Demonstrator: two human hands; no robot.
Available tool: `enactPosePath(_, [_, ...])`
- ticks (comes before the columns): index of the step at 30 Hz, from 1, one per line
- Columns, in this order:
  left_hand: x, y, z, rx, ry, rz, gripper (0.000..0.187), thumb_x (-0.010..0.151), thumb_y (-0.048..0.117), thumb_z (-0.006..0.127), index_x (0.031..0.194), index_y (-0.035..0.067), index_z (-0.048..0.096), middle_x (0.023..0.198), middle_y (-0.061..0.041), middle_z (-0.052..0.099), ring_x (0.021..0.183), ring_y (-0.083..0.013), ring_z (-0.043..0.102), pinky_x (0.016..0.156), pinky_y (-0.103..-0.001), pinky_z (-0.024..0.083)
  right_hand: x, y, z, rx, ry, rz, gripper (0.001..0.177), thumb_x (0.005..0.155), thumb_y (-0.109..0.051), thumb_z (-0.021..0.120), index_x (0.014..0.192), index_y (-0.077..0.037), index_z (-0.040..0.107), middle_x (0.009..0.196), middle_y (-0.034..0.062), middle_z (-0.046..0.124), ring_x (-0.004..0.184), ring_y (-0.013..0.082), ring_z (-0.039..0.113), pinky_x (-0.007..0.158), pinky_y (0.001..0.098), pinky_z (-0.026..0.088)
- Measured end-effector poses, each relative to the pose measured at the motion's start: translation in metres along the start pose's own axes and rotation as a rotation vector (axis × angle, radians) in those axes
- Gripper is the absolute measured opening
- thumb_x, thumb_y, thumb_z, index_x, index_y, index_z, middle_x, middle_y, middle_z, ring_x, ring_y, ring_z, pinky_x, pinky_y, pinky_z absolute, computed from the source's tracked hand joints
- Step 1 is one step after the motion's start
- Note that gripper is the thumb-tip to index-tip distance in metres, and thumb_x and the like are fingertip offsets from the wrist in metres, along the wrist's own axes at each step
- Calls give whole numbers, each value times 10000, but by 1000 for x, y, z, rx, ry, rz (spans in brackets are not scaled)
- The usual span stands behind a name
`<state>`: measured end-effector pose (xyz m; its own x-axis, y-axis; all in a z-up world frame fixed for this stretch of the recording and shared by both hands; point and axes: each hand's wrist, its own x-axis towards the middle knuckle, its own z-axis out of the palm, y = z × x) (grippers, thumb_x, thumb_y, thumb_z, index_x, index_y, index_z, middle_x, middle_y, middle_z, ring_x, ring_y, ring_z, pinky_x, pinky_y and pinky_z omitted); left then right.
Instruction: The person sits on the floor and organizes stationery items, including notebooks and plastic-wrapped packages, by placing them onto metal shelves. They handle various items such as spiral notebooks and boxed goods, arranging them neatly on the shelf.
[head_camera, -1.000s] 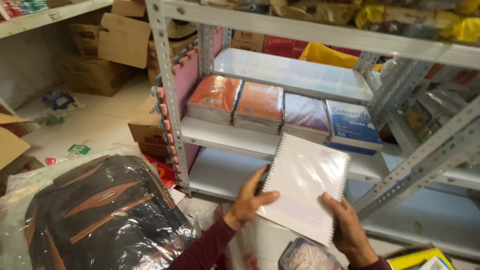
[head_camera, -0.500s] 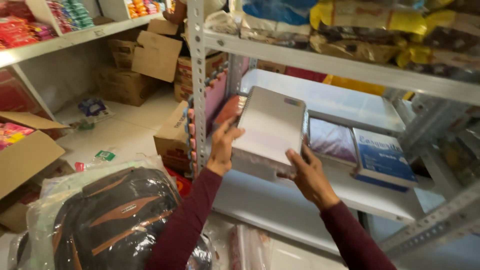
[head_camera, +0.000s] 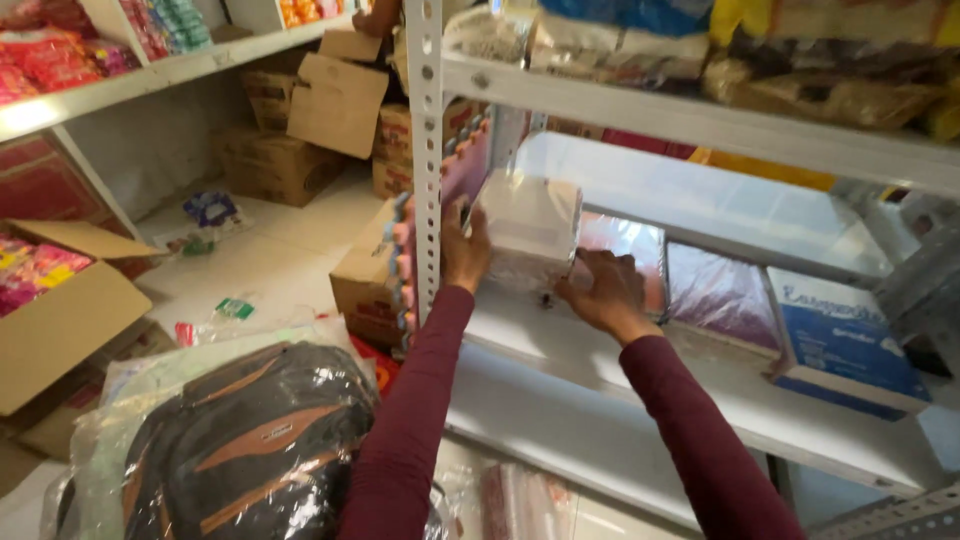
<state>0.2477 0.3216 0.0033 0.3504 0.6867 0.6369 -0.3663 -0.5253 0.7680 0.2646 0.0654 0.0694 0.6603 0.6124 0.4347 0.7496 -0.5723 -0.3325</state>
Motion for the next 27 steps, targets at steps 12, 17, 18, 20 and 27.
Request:
enactPosePath(12, [-36, 51, -34, -180, -111, -38, 769, 916, 415, 759, 1448, -57, 466, 1422, -220, 571, 1350, -305, 516, 1168, -412, 371, -23, -5, 34, -84, 373, -162, 515, 924, -574, 632, 995, -66, 678, 1027, 128, 700, 956, 370, 597, 848, 526, 416])
enactPosePath(17, [-25, 50, -28, -281, -146, -86, 691, 928, 396, 725, 1434, -16, 498, 1368, -188, 615, 1294, -279, 559, 1137, -396, 416, -13, -11, 38, -128, 292, 6, 483, 909, -597, 630, 872, -119, 686, 970, 67, 718, 1000, 365, 587, 846, 538, 380])
enactPosePath(18, [-24, 49, -28, -283, -145, -89, 691, 928, 396, 725, 1434, -16, 498, 1368, -188, 615, 1294, -279, 559, 1137, -396, 416, -11, -10, 39, -131, 290, 6, 483, 909, -597, 630, 872, -119, 686, 970, 67, 718, 1000, 365, 587, 846, 538, 380])
enactPosePath(20, [-22, 46, -29, -242, -132, -79, 696, 950, 396, 714, 1458, -11, 470, 1413, -192, 567, 1338, -287, 509, 1154, -404, 375, -7, -8, 41, -157, 248, 37, 510, 921, -629, 595, 887, -131, 697, 984, 63, 719, 1040, 377, 570, 834, 555, 357])
enactPosePath(27, [-14, 37, -24, -188, -100, -77, 685, 934, 387, 708, 1450, -10, 497, 1450, -196, 558, 1382, -313, 488, 1184, -419, 341, 2, -16, 42, -206, 172, 107, 571, 931, -679, 546, 942, -133, 711, 1050, 48, 720, 1062, 403, 547, 821, 578, 325])
